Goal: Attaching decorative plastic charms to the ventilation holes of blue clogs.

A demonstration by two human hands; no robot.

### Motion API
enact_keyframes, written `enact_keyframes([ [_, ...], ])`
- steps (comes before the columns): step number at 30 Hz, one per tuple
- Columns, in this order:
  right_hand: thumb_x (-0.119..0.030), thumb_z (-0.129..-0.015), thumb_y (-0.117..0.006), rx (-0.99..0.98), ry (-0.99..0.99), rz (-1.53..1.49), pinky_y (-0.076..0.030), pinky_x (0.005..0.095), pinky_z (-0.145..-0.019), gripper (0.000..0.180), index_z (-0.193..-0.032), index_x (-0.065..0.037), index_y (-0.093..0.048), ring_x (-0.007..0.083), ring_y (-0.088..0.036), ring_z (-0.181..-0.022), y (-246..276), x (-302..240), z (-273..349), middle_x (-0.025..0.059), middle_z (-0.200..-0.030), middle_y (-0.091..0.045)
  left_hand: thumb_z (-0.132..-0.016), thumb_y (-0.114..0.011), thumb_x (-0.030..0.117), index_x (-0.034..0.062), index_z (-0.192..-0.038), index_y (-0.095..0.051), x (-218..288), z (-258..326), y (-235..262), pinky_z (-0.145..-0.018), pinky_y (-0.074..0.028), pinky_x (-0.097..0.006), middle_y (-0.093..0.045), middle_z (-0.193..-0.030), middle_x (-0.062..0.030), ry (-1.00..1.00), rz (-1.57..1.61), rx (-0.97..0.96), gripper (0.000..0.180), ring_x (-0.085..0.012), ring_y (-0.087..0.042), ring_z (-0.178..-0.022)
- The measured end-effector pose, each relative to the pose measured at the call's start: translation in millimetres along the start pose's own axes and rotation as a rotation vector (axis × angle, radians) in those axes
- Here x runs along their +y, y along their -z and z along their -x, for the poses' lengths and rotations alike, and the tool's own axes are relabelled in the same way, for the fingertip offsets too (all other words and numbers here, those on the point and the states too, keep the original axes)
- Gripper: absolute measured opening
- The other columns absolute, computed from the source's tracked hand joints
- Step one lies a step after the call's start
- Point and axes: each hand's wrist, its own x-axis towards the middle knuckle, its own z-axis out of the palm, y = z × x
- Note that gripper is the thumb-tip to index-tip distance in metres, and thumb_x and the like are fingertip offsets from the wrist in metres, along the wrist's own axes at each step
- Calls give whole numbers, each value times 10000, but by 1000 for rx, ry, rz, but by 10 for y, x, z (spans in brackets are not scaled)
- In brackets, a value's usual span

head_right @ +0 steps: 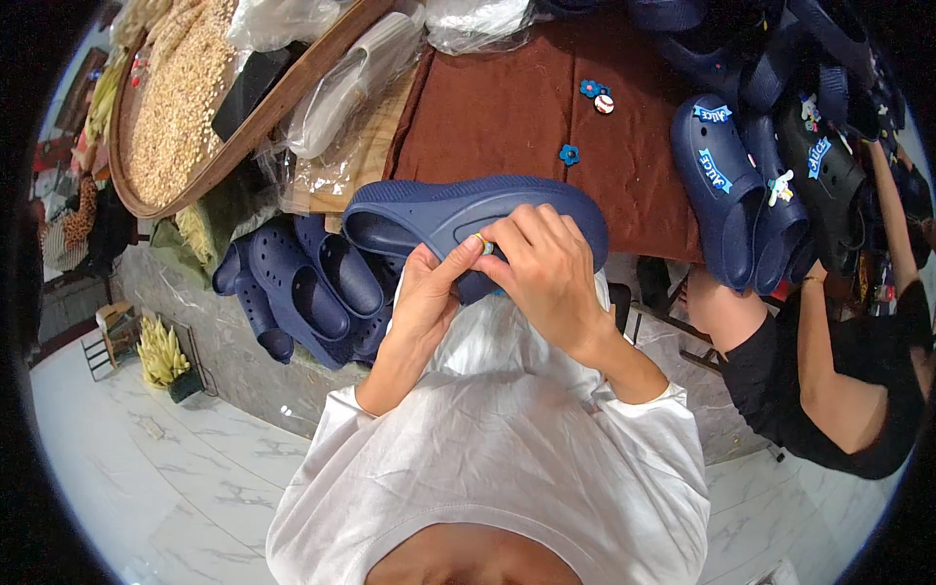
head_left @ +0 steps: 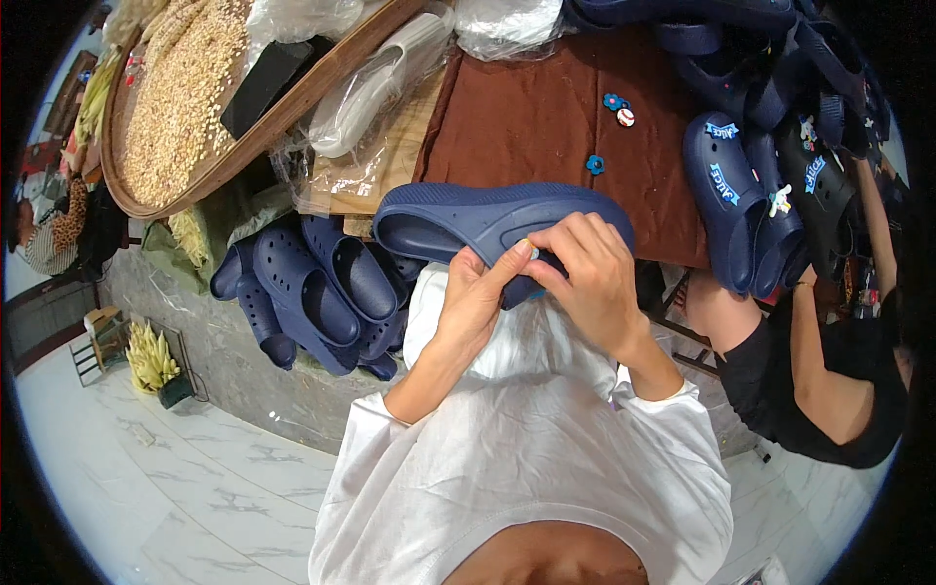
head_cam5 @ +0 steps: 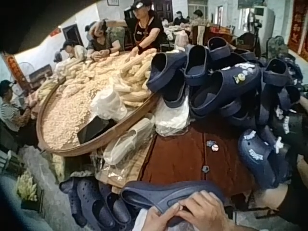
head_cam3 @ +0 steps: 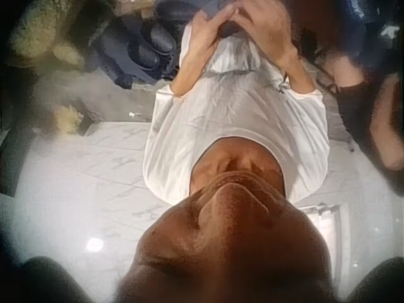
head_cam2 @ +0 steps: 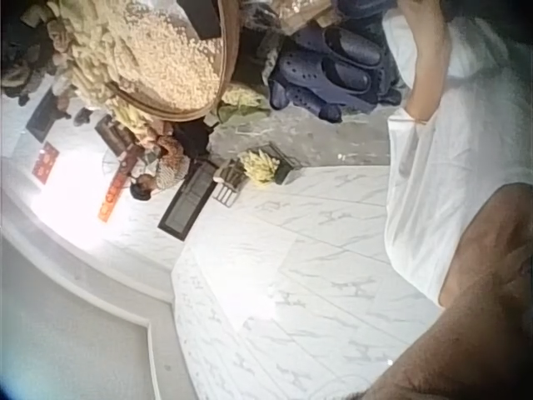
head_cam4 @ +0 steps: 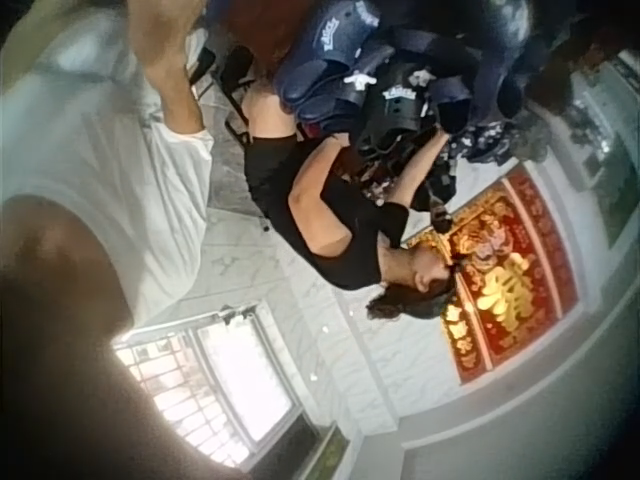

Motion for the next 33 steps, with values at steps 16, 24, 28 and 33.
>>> enact_keyframes([
  [16, 17, -805, -756, 269, -152, -321, -498, 337, -715, 174, -950, -61, -701, 250, -642, -824, -118, -88, 576, 95, -908, -643, -924, -644, 1, -41, -1249, -589, 165, -8, -36, -923, -554, -314, -689, -1173, -115, -55, 88, 39, 333, -176, -679, -1038],
  [24, 25, -839, -701, 321, -307, -328, -504, 329, -743, 138, -963, -35, -706, 254, -642, -855, -209, 55, 748, 114, -931, -636, -908, -691, 2, -14, -1268, -572, 224, -164, 54, -957, -577, -376, -681, -1184, -130, -67, 178, 93, 380, -211, -688, -1063],
  [28, 32, -836, -693, 331, -325, -374, -504, 340, -761, 146, -964, -36, -709, 262, -636, -875, -224, 84, 650, 116, -943, -631, -925, -698, 50, -28, -1286, -552, 306, -190, 107, -988, -555, -377, -659, -1229, -135, -94, 183, 103, 397, -215, -660, -1121],
  [33, 23, -809, -718, 378, -143, -273, -504, 397, -772, 207, -998, -60, -713, 305, -616, -886, -191, -64, 313, 111, -941, -614, -890, -717, 1, -20, -1311, -535, 296, -117, 56, -1004, -517, -353, -650, -1224, -112, -179, 44, 100, 459, -205, -637, -1127],
])
